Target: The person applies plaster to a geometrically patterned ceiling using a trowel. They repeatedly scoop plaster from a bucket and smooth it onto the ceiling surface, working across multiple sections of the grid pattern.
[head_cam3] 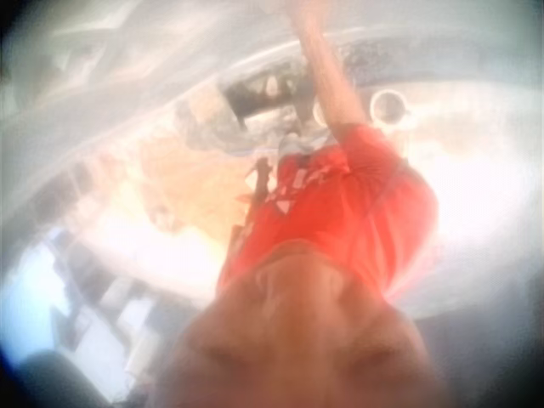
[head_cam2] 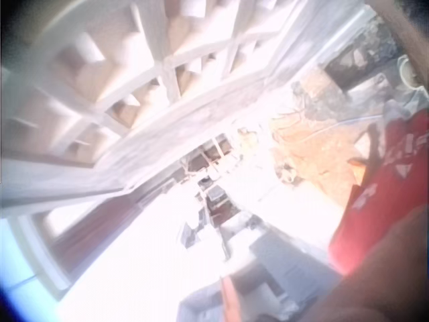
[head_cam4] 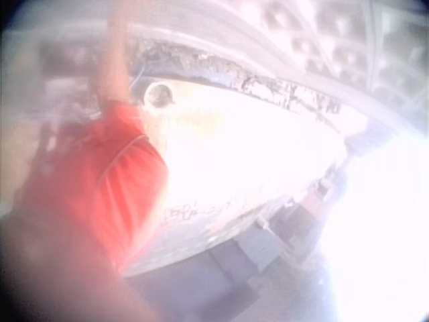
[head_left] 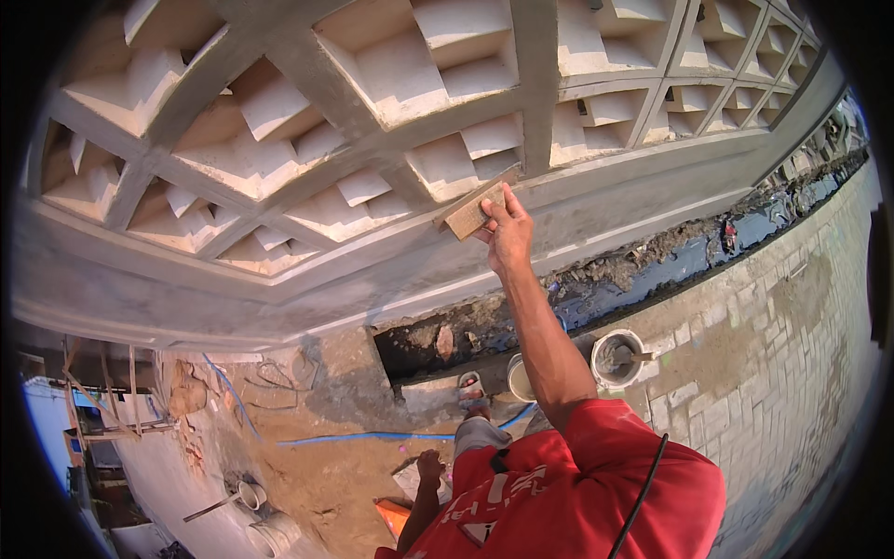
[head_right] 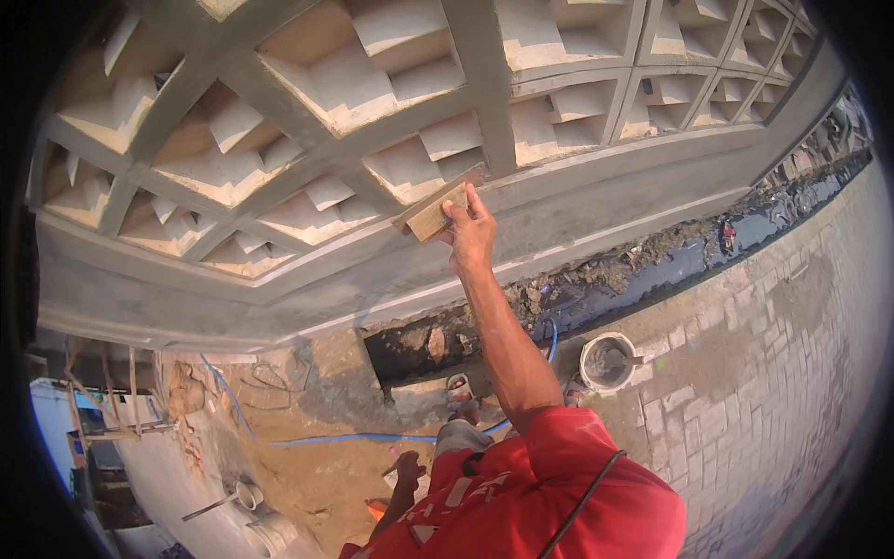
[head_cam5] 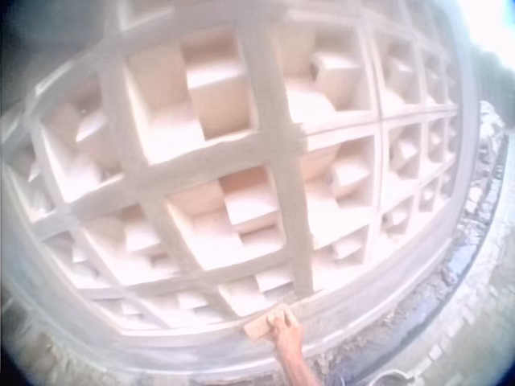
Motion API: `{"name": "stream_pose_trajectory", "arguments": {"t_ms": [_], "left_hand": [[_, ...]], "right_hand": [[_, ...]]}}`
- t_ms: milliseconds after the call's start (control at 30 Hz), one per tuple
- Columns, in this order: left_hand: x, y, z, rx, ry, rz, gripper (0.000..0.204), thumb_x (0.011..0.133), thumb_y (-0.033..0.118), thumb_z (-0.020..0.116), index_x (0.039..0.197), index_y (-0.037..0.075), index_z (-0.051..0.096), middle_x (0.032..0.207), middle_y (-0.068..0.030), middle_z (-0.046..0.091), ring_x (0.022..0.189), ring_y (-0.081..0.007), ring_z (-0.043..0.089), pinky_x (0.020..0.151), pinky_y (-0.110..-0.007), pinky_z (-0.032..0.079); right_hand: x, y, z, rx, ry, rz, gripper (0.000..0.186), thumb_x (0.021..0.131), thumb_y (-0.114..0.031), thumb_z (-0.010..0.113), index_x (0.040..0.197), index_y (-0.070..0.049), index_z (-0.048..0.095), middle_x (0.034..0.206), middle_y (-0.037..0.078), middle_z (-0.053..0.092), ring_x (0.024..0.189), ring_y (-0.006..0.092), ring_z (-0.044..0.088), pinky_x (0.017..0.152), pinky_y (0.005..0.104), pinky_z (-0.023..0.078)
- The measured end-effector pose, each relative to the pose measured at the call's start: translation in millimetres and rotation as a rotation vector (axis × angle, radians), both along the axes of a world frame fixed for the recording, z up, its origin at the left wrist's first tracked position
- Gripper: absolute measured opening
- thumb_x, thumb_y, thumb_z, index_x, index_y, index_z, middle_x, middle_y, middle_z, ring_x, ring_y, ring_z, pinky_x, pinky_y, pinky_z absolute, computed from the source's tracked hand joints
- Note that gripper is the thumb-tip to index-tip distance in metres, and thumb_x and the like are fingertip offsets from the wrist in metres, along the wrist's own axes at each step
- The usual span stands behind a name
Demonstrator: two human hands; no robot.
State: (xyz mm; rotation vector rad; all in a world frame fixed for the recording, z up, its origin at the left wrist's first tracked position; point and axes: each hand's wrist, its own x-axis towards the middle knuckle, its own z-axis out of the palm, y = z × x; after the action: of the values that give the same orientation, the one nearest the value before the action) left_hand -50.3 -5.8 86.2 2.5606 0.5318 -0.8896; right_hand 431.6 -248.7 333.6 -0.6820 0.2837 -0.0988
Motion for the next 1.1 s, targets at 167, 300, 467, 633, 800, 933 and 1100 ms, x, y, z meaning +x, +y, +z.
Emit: {"name": "stream_pose_trajectory", "arguments": {"t_ms": [167,300,467,633,800,933,1100], "left_hand": [[-8,9,3,-0.278,-0.068,0.522,0.046,0.056,0.016,0.075,0.097,0.004,0.059,0.103,-0.0127,0.06,0.097,-0.0288,0.054,0.079,-0.04,0.046],[-1,7,5,-0.028,-0.017,0.045,0.037,0.061,0.014,0.07,0.095,0.004,0.059,0.1,-0.0106,0.059,0.084,-0.0255,0.056,0.068,-0.036,0.046],[-37,12,-38,-0.257,-0.265,0.317,0.017,0.078,0.008,0.057,0.094,0.003,0.059,0.093,-0.0075,0.058,0.057,-0.0186,0.058,0.045,-0.029,0.049],[-1,-5,-34,-0.389,-0.262,0.583,0.023,0.077,0.01,0.058,0.099,0.004,0.058,0.091,-0.008,0.058,0.055,-0.0184,0.058,0.045,-0.029,0.048],[13,7,-19,-0.296,-0.128,0.441,0.046,0.058,0.019,0.074,0.098,0.004,0.058,0.105,-0.0125,0.059,0.1,-0.0281,0.054,0.086,-0.038,0.045],[20,11,-6,-0.114,-0.125,0.105,0.043,0.058,0.019,0.073,0.095,0.004,0.058,0.102,-0.0129,0.059,0.097,-0.029,0.056,0.084,-0.039,0.046],[14,23,-28,-0.439,-0.046,0.544,0.024,0.077,0.011,0.058,0.1,0.005,0.06,0.101,-0.0069,0.056,0.071,-0.0159,0.06,0.053,-0.027,0.051]], "right_hand": [[-27,79,0,-0.008,0.034,0.153,0.061,0.08,-0.001,0.056,0.135,0.0,0.03,0.111,0.008,0.054,0.089,0.0171,0.059,0.068,0.0344,0.056],[-58,58,-3,0.009,0.018,0.322,0.057,0.08,-0.001,0.055,0.134,-0.001,0.035,0.112,0.008,0.054,0.093,0.0166,0.058,0.073,0.0333,0.054],[-59,-38,-13,0.162,-0.113,0.17,0.052,0.08,-0.004,0.054,0.129,0.001,0.039,0.108,0.007,0.057,0.097,0.0158,0.057,0.081,0.0302,0.049],[-34,-99,-24,0.145,-0.18,0.046,0.05,0.08,-0.005,0.052,0.128,0.004,0.037,0.11,0.009,0.056,0.099,0.0166,0.056,0.086,0.0299,0.046],[-13,-96,-15,0.12,-0.206,0.028,0.049,0.082,-0.005,0.05,0.129,0.004,0.037,0.113,0.01,0.055,0.101,0.0174,0.056,0.086,0.0307,0.047],[-8,-76,-12,0.089,-0.177,0.049,0.048,0.083,-0.005,0.05,0.128,0.005,0.038,0.108,0.01,0.057,0.092,0.0169,0.06,0.077,0.0305,0.053],[-12,-26,-11,0.001,-0.122,0.067,0.049,0.083,-0.004,0.052,0.129,0.005,0.037,0.101,0.01,0.059,0.079,0.0155,0.063,0.062,0.0296,0.057]]}}
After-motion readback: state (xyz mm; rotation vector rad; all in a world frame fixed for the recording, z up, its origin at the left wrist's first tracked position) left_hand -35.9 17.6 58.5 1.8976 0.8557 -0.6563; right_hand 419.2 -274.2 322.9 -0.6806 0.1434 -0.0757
